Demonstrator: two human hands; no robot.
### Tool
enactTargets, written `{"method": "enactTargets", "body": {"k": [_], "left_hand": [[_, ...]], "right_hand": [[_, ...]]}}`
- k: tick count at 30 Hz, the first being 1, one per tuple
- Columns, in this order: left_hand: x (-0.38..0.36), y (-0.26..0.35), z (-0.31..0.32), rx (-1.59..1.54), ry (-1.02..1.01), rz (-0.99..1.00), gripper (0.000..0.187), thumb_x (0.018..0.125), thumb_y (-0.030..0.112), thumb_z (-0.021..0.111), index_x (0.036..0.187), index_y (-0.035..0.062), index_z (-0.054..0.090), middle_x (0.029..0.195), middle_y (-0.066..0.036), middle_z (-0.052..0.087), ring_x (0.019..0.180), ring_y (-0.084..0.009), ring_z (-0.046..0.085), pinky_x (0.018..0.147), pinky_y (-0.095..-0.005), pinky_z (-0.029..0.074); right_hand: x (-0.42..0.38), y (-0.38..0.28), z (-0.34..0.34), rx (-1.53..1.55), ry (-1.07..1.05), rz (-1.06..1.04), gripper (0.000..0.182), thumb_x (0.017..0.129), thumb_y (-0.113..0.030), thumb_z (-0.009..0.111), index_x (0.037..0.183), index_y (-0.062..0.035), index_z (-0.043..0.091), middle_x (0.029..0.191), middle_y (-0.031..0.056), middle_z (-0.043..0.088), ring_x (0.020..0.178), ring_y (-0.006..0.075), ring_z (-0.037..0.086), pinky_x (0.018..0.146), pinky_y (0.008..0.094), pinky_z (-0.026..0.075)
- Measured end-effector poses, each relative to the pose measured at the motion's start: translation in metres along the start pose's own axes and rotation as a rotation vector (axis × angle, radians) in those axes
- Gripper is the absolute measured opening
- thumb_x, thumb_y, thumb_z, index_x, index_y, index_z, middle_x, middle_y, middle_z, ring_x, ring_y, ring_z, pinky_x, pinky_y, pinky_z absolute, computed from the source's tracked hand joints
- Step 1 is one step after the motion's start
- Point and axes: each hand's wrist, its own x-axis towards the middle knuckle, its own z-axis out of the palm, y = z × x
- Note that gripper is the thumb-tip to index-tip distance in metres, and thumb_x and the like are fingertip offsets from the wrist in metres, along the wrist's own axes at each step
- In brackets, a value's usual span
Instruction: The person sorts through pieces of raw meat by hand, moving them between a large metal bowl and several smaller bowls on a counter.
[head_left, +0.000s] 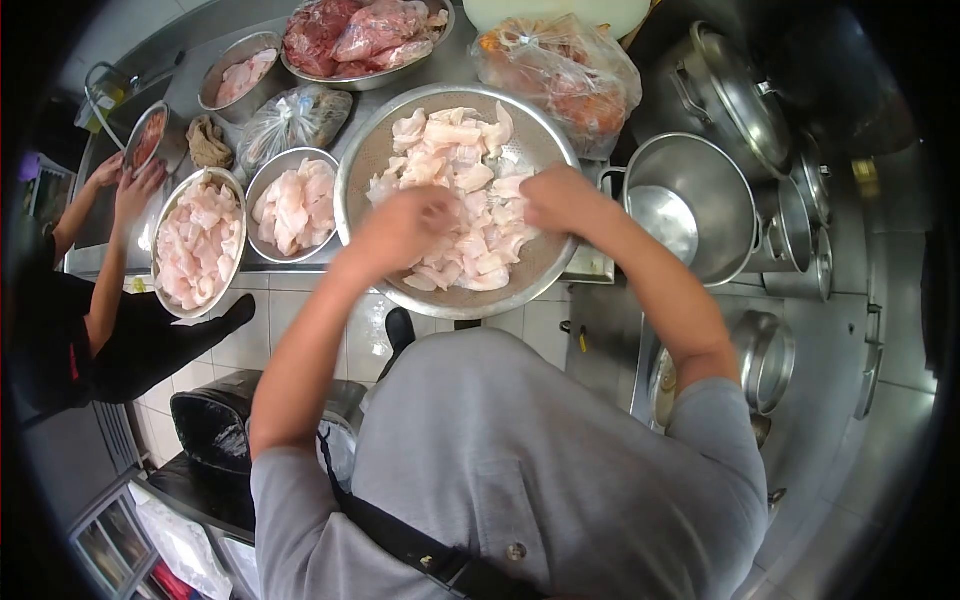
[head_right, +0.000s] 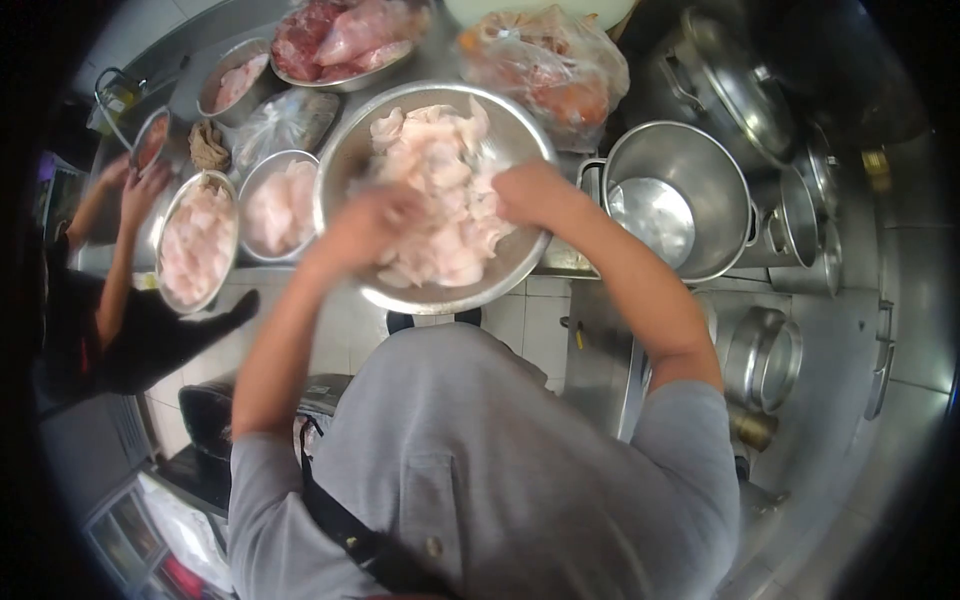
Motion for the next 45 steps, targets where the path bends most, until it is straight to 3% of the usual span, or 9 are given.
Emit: {"method": "enactTargets", "body": {"k": [6,12,19,23,25,29,35,37,45], "left_hand": [[0.048,0.006,0.112,0.759,-0.17,0.284,0.021,0.089,0.019,0.054,0.091,0.0056,0.069,0.088,-0.017,0.07,0.082,-0.0356,0.067,0.084,-0.0447,0.051],[0.066,0.007,0.095,0.512,-0.387,-0.006,0.031,0.086,0.027,0.054,0.09,0.0002,0.07,0.088,-0.021,0.07,0.083,-0.0356,0.068,0.082,-0.0471,0.051],[0.086,0.004,0.085,0.507,-0.749,-0.145,0.04,0.079,0.028,0.064,0.105,-0.0023,0.07,0.102,-0.023,0.07,0.096,-0.0352,0.069,0.086,-0.0429,0.053],[0.07,0.016,0.086,0.519,-0.71,-0.093,0.035,0.078,0.025,0.064,0.098,-0.0031,0.071,0.1,-0.024,0.07,0.093,-0.0354,0.069,0.086,-0.0433,0.053],[0.06,0.007,0.107,0.544,-0.276,0.041,0.028,0.076,0.022,0.065,0.091,-0.0014,0.071,0.095,-0.023,0.07,0.089,-0.0353,0.069,0.084,-0.0421,0.053],[0.061,-0.002,0.105,0.596,-0.292,0.067,0.026,0.078,0.023,0.067,0.09,0.0,0.072,0.093,-0.021,0.071,0.087,-0.0355,0.068,0.082,-0.0406,0.053],[0.049,0.027,0.051,-0.031,-0.446,-0.181,0.027,0.084,0.021,0.07,0.098,-0.0025,0.068,0.089,-0.01,0.07,0.08,-0.0189,0.067,0.078,-0.0339,0.053],[0.044,0.024,0.039,-0.698,-0.272,-0.335,0.018,0.091,0.013,0.065,0.102,-0.0009,0.067,0.088,-0.006,0.069,0.078,-0.0114,0.064,0.074,-0.0288,0.053],[0.034,0.006,0.021,-0.849,-0.193,-0.272,0.019,0.096,0.008,0.058,0.114,0.0014,0.063,0.094,-0.007,0.07,0.081,-0.0131,0.066,0.076,-0.0285,0.054]], "right_hand": [[0.006,0.018,-0.028,0.545,0.212,0.188,0.029,0.088,-0.029,0.065,0.085,0.0004,0.065,0.073,0.0077,0.065,0.066,0.0135,0.06,0.064,0.0338,0.049],[0.001,0.031,0.004,1.17,0.404,0.306,0.02,0.087,-0.019,0.067,0.092,0.0001,0.066,0.076,0.0015,0.064,0.068,0.0055,0.055,0.059,0.0285,0.046],[0.004,0.041,0.016,1.063,0.418,0.242,0.018,0.093,-0.014,0.062,0.102,0.0011,0.064,0.089,0.0013,0.067,0.077,0.0058,0.06,0.068,0.0247,0.05],[0.004,0.041,0.016,0.988,0.423,0.251,0.018,0.092,-0.014,0.063,0.102,0.001,0.064,0.09,0.0014,0.067,0.077,0.0063,0.06,0.068,0.0248,0.05],[0.006,0.042,0.016,0.954,0.424,0.27,0.018,0.092,-0.014,0.063,0.102,0.0011,0.064,0.09,0.0014,0.067,0.077,0.0064,0.06,0.068,0.0249,0.05],[0.006,0.043,0.018,0.91,0.449,0.262,0.018,0.092,-0.014,0.063,0.103,0.0014,0.064,0.09,0.0013,0.067,0.078,0.0064,0.061,0.068,0.0251,0.05],[0.008,0.038,0.027,1.083,0.617,0.242,0.022,0.083,-0.02,0.069,0.088,0.0009,0.066,0.073,0.0065,0.065,0.065,0.0104,0.058,0.06,0.0303,0.048],[0.006,0.034,0.025,1.11,0.623,0.242,0.021,0.083,-0.019,0.069,0.089,0.0008,0.066,0.074,0.0065,0.066,0.066,0.0103,0.059,0.06,0.0299,0.048],[0.008,0.002,0.012,1.489,0.327,0.306,0.021,0.095,-0.016,0.061,0.108,0.0003,0.065,0.098,0.0048,0.07,0.082,0.0119,0.065,0.075,0.0271,0.053]]}}
